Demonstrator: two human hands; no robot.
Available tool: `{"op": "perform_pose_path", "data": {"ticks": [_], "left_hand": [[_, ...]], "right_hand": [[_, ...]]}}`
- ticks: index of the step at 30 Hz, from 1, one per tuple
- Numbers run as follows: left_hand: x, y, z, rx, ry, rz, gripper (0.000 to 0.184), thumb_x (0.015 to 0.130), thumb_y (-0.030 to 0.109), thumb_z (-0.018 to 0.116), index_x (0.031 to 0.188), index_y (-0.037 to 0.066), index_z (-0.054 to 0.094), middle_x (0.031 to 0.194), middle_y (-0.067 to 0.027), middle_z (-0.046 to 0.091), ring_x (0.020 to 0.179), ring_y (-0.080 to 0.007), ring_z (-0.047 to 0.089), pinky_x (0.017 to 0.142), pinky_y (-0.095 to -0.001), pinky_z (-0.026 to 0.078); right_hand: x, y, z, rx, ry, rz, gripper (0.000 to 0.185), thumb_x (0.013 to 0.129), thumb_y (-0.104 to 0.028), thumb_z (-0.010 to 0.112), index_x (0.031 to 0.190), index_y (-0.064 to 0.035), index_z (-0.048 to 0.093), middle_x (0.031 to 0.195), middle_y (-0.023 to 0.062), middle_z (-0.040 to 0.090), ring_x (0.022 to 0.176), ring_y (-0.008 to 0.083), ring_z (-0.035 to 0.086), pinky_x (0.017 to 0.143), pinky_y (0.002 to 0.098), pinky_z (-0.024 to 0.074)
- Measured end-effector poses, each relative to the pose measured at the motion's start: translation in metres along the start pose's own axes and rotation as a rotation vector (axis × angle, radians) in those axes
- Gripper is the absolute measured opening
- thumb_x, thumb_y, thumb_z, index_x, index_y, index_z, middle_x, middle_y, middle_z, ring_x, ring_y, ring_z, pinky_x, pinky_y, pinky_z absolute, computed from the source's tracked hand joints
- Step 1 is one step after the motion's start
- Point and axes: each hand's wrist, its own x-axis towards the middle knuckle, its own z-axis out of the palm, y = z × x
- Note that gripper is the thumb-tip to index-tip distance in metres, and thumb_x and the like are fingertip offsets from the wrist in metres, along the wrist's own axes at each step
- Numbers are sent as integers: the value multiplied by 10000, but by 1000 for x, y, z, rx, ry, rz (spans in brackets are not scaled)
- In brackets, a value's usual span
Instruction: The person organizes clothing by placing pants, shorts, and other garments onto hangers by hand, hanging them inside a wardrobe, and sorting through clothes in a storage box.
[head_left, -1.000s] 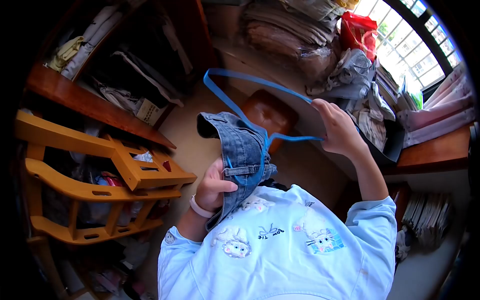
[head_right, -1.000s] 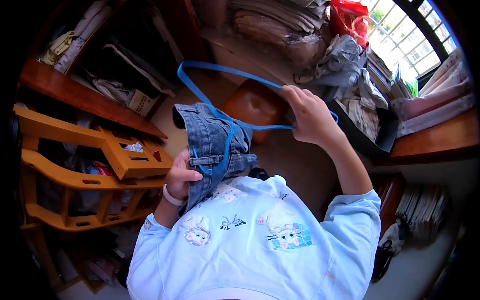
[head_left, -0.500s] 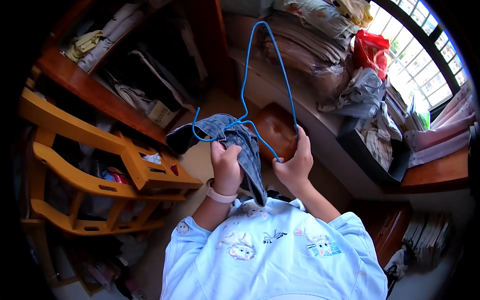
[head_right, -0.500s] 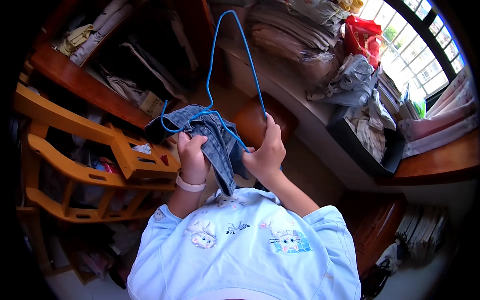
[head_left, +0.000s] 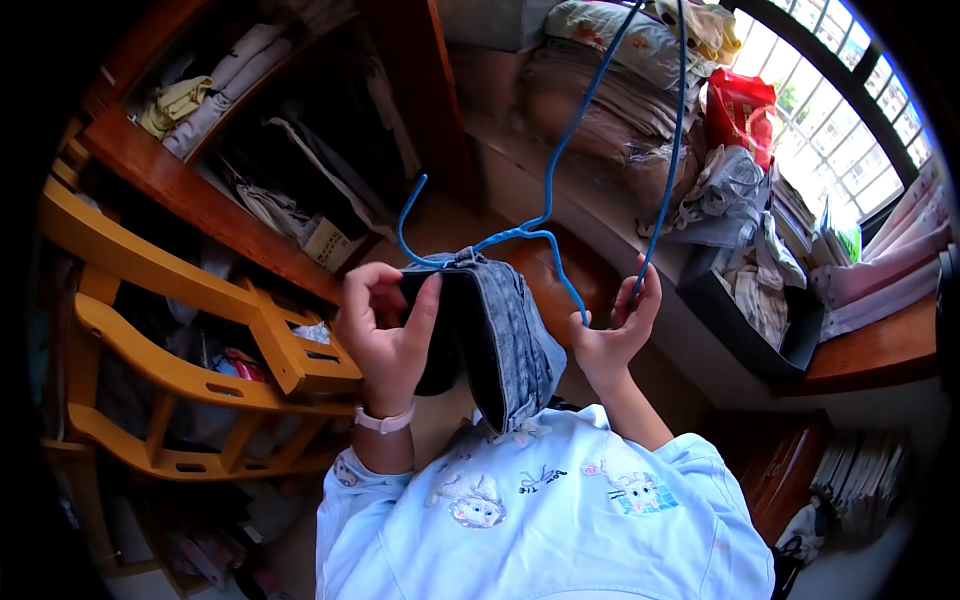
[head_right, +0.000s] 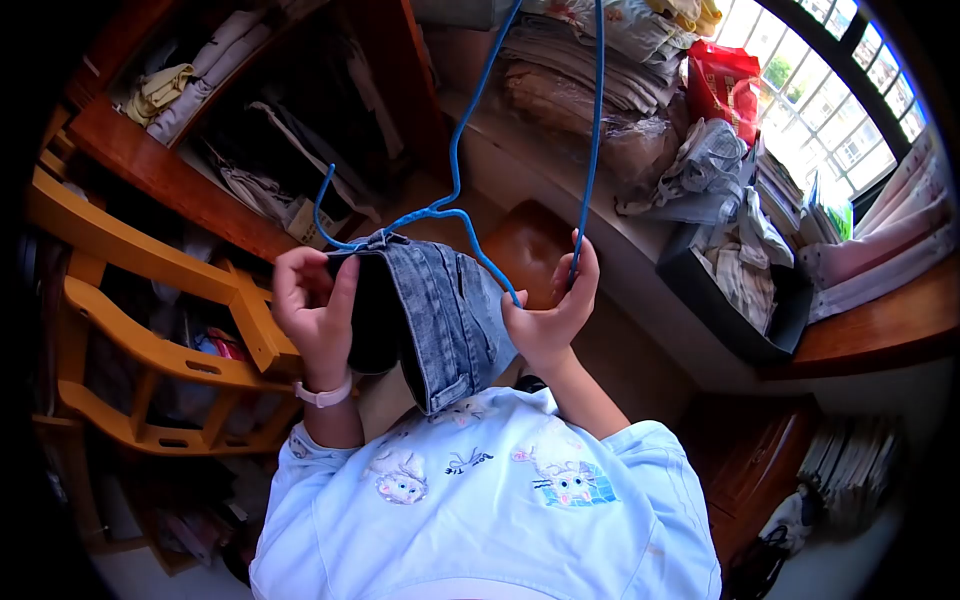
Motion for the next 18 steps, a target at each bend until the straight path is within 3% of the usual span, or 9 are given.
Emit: {"op": "perform_pose_path", "data": {"ticks": [1, 3, 4, 5, 7, 8, 13, 15, 18], "left_hand": [[5, 9, -6, 139, 9, 26, 360, 697, 246, 742, 952, 59, 569, 717, -8, 505, 597, -81, 446, 514, -190, 331], [29, 23, -10, 454, 7, 527, 419, 695, 279, 733, 1020, 51, 596, 819, -47, 545, 735, -153, 480, 615, -239, 382], [33, 25, -11, 476, -137, 525, 399, 716, 283, 705, 1025, 49, 611, 952, -88, 567, 919, -218, 471, 725, -294, 396], [39, 13, -6, 288, -293, 521, 268, 759, 197, 663, 965, 30, 624, 936, -110, 600, 860, -223, 541, 686, -302, 428], [26, 0, 4, -190, -484, 96, 167, 780, 120, 624, 897, 1, 630, 816, -116, 619, 731, -227, 595, 604, -289, 441], [21, -1, 14, -184, -367, 174, 97, 781, 60, 595, 800, -33, 617, 669, -131, 593, 549, -227, 567, 509, -277, 417], [13, -5, 25, -58, -417, 168, 86, 777, 16, 563, 723, -47, 586, 603, -158, 545, 509, -247, 532, 463, -295, 366], [11, -8, 29, -131, -398, 96, 97, 786, 18, 544, 722, -45, 580, 598, -160, 539, 514, -268, 536, 467, -301, 376], [3, 3, 31, -82, -215, 156, 112, 801, 39, 532, 735, -42, 573, 612, -168, 541, 527, -304, 541, 473, -307, 391]], "right_hand": [[5, 1, 2, 14, 22, -13, 784, 510, -18, 606, 1250, -15, 349, 885, 22, 422, 741, 84, 413, 623, 173, 356], [9, 0, 3, 31, 46, -27, 789, 509, -20, 610, 1251, -13, 345, 877, 19, 422, 737, 85, 411, 624, 174, 356], [9, -2, 2, 22, 25, -9, 789, 503, -23, 615, 1247, -10, 352, 862, 20, 422, 734, 91, 412, 620, 181, 355], [9, -5, 1, 12, 2, 10, 789, 498, -26, 620, 1242, -6, 359, 848, 20, 422, 730, 96, 413, 616, 189, 354], [11, -10, 2, -33, 5, -41, 780, 492, -19, 618, 1232, -2, 372, 827, 31, 421, 711, 109, 419, 599, 200, 357], [14, -12, 3, -78, 12, -97, 772, 487, -12, 615, 1223, 2, 385, 806, 41, 420, 692, 122, 424, 583, 210, 359], [16, -23, 3, -172, 77, -259, 728, 490, 10, 588, 1199, 22, 422, 727, 78, 409, 582, 173, 430, 494, 241, 374], [13, -26, 3, -269, -45, -244, 710, 507, 13, 569, 1203, 29, 433, 727, 76, 425, 583, 186, 466, 505, 257, 407], [14, -25, 3, -315, 1, -305, 704, 530, 17, 598, 1218, 9, 448, 737, 92, 462, 575, 194, 501, 504, 265, 434]]}}
